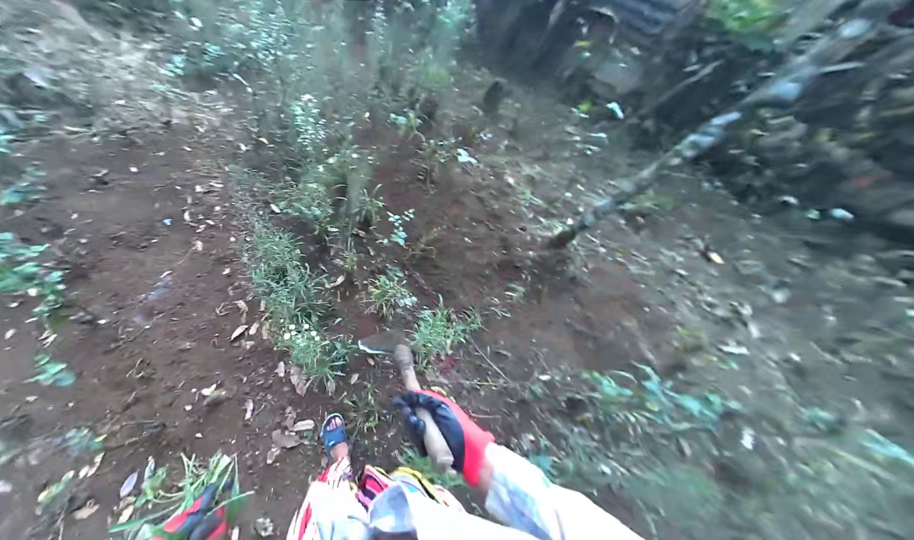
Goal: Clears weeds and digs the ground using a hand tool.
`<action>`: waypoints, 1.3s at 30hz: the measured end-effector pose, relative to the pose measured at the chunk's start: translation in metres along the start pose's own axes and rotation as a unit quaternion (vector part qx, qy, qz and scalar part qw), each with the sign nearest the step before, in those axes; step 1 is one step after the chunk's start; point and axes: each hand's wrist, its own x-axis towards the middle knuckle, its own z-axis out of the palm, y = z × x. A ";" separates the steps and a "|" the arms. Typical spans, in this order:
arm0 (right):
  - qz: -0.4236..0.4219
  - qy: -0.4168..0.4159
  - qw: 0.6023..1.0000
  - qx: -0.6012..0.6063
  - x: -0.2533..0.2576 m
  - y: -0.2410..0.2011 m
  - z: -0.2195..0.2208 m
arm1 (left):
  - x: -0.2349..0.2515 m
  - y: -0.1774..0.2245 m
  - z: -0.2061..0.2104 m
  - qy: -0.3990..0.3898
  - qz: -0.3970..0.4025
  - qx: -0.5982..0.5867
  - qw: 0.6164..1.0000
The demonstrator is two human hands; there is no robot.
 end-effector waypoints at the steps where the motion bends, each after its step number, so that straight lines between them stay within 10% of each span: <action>1: -0.020 0.001 1.000 0.010 -0.002 -0.008 0.005 | 0.014 0.018 -0.004 -0.041 0.000 0.005 0.999; 12: -0.287 0.159 0.944 0.012 -0.119 -0.082 0.002 | 0.179 0.138 0.059 -0.173 -0.071 0.124 0.974; 23: -0.403 0.210 0.882 0.127 -0.155 -0.140 -0.056 | 0.301 0.075 0.202 -0.262 -0.229 0.134 0.928; 28: -0.406 0.235 0.871 0.145 -0.155 -0.195 -0.120 | 0.352 0.040 0.271 -0.184 -0.249 0.200 0.930; 39: -0.375 0.236 0.865 0.234 -0.110 -0.439 -0.252 | 0.480 -0.019 0.496 -0.162 -0.212 0.150 0.952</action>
